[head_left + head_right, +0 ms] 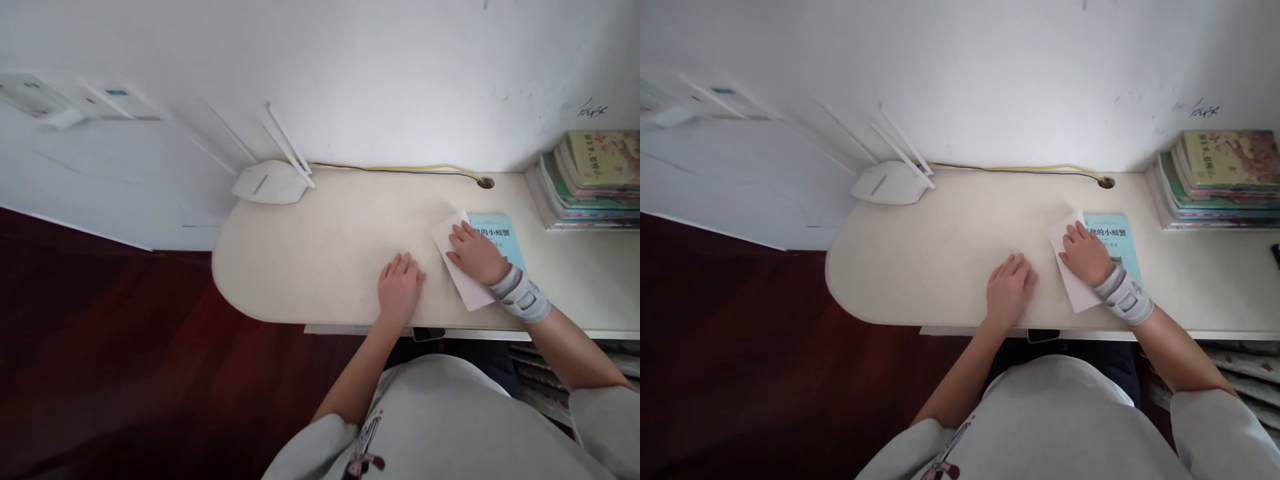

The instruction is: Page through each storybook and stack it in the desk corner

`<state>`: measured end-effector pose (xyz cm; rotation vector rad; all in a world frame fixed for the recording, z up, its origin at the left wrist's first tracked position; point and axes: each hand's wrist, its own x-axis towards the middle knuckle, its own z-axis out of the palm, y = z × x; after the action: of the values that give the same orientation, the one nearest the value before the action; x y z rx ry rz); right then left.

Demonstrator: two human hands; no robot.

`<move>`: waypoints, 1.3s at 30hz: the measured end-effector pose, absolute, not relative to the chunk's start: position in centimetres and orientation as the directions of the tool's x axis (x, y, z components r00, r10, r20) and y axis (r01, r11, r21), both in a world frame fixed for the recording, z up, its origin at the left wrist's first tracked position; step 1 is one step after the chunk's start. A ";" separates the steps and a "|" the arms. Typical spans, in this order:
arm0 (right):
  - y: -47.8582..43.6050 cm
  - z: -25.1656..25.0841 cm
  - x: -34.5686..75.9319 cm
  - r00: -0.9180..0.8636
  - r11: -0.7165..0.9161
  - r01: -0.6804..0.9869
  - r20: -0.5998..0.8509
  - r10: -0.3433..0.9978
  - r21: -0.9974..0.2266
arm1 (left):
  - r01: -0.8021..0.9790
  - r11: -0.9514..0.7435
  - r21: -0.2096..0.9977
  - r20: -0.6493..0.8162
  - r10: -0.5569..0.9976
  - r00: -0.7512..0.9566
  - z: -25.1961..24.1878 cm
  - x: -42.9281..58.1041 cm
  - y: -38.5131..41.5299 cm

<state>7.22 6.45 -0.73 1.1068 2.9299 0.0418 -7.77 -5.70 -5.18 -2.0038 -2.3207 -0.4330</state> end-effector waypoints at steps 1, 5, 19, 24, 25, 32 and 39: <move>6.4 -0.7 7.2 -0.748 0.747 0.664 0.003 0.664 0.027 | 0.976 0.135 0.168 0.195 0.966 -0.167 -4.9 -7.6 -5.1; 6.4 -0.8 7.2 -0.745 0.744 0.667 0.024 0.666 0.050 | 0.975 0.160 0.155 0.084 0.981 -0.175 -4.9 -7.3 -2.5; 5.6 -1.0 6.6 -0.728 0.729 0.684 0.084 0.680 0.024 | 0.957 0.097 0.275 0.171 0.974 -0.148 -5.7 -8.1 -2.0; 5.9 -1.7 5.6 -0.704 0.732 0.647 0.201 0.681 -0.215 | 0.958 0.104 0.267 0.172 0.973 -0.154 -5.3 -8.0 -2.2; 6.1 -1.5 5.6 -0.693 0.727 0.627 0.225 0.684 -0.281 | 0.964 0.099 0.246 0.164 0.976 -0.142 -5.3 -8.0 -2.2; 4.6 1.8 10.4 -0.933 0.914 0.288 0.132 0.335 -0.287 | 0.964 0.116 0.240 0.130 0.980 -0.150 -5.1 -8.0 -2.4; 3.1 0.6 9.8 -0.954 0.954 0.298 -0.035 0.299 0.014 | 0.920 0.129 0.371 0.116 0.976 -0.184 -4.6 -8.2 -2.4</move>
<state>9.84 3.08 0.55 0.4688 3.0691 0.0137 -8.19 -2.40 -4.63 -2.0968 -2.4703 -0.6041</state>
